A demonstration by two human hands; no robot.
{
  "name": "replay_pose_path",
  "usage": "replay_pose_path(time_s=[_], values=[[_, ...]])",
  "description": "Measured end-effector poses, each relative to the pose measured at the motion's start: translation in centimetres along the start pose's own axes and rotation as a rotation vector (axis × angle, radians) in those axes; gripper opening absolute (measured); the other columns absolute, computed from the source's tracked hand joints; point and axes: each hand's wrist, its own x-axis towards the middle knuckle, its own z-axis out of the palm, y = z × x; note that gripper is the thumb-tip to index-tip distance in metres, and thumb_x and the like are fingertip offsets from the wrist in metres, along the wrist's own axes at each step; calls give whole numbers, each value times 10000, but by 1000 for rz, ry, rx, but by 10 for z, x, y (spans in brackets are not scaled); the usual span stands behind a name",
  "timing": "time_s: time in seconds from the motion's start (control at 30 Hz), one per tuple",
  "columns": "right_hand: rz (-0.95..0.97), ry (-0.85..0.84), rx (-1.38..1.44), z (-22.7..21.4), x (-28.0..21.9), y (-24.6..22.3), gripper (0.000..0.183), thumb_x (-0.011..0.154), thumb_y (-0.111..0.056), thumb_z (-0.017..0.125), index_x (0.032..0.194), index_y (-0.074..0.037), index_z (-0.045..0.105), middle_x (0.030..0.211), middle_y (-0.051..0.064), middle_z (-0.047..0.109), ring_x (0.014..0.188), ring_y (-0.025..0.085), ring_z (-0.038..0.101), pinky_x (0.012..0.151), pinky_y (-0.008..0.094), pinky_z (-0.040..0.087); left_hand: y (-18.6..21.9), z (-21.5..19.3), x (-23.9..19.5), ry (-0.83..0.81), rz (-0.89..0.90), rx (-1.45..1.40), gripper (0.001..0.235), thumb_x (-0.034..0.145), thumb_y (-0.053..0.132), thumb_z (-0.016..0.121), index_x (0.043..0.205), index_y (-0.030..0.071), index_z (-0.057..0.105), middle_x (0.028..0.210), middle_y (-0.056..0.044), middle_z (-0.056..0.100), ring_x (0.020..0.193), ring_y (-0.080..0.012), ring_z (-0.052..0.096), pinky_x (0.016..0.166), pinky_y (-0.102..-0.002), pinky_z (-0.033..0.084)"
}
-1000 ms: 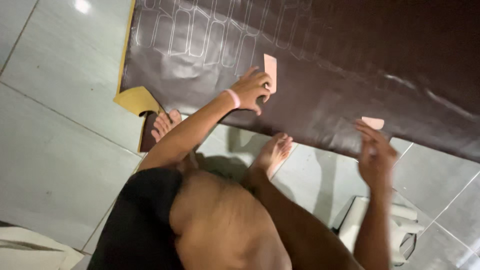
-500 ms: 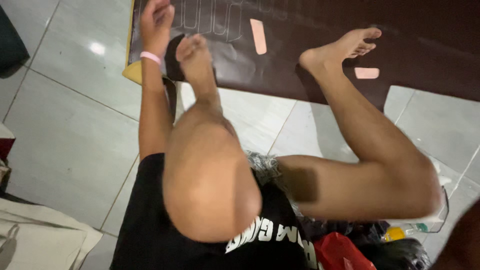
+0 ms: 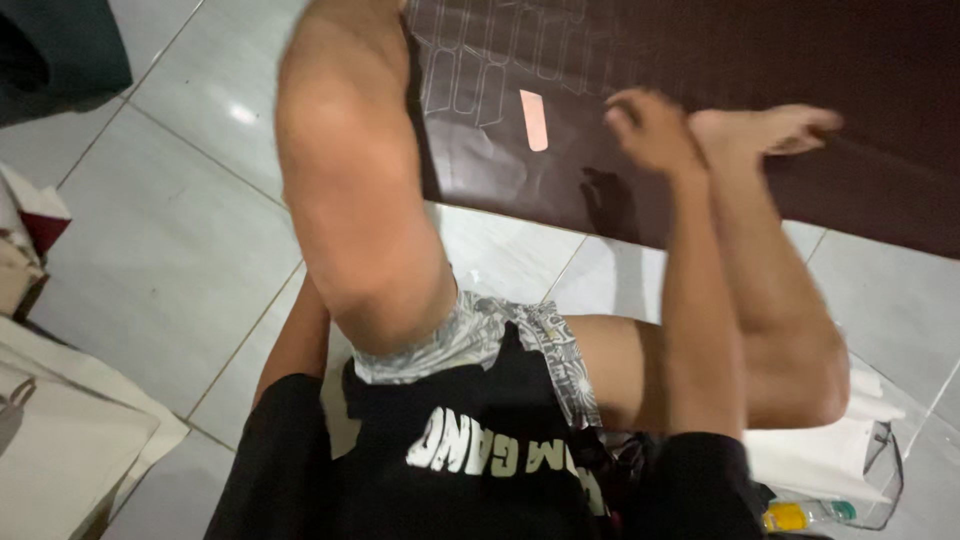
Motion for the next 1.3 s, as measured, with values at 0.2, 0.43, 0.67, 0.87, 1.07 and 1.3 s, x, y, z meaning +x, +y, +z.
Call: replay_pose_path(time_s=[0.2, 0.43, 0.67, 0.87, 1.07, 1.3], values=[[370, -331, 161, 117, -37, -15, 497, 953, -338, 648, 1410, -154, 577, 1282, 129, 657, 1154, 302, 664, 1009, 404, 510, -15, -12, -71, -115, -139, -7, 451, 966, 391, 485, 1370, 237, 616, 1432, -56, 604, 1322, -276, 543, 1055, -723, 232], [342, -152, -72, 159, -66, -17, 698, 904, -403, 719, 1514, -186, 457, 1504, 145, 428, 1346, 354, 424, 1067, 564, 336, -43, -27, -147, 87, -370, -129, 493, 997, 403, 463, 1416, 194, 615, 1524, -54, 568, 1353, -262, 531, 1118, -793, 100], [158, -330, -178, 184, -97, -58, 703, 903, -454, 724, 1518, -229, 471, 1453, 172, 461, 1311, 369, 472, 1021, 571, 368, -109, -32, -157, -8, -643, 70, 472, 856, 458, 600, 1222, 181, 709, 1533, -102, 537, 1328, -341, 510, 1065, -785, 55], [264, -212, -8, 174, -59, -32, 664, 873, -484, 730, 1501, -360, 553, 1382, 74, 546, 1260, 320, 505, 1074, 575, 327, -150, -107, -70, 389, -710, -82, 169, 1028, 215, 654, 1092, 67, 705, 1336, -188, 652, 1307, -341, 577, 1082, -667, 318], [169, -176, -44, 185, -14, -26, 698, 784, -547, 827, 1423, -368, 611, 1358, 101, 476, 1169, 337, 460, 965, 557, 338, -63, -214, 35, 820, -327, -607, 94, 1051, -26, 669, 1140, 0, 660, 1193, -180, 649, 1128, -334, 623, 1025, -397, 496], [225, -12, -19, 214, 6, -44, 680, 777, -549, 872, 1398, -364, 663, 1328, 85, 490, 1167, 317, 478, 952, 525, 369, 81, -134, 167, 172, 59, -906, 218, 946, 143, 744, 1160, 104, 728, 1347, -123, 625, 1291, -338, 573, 1126, -464, 424]])
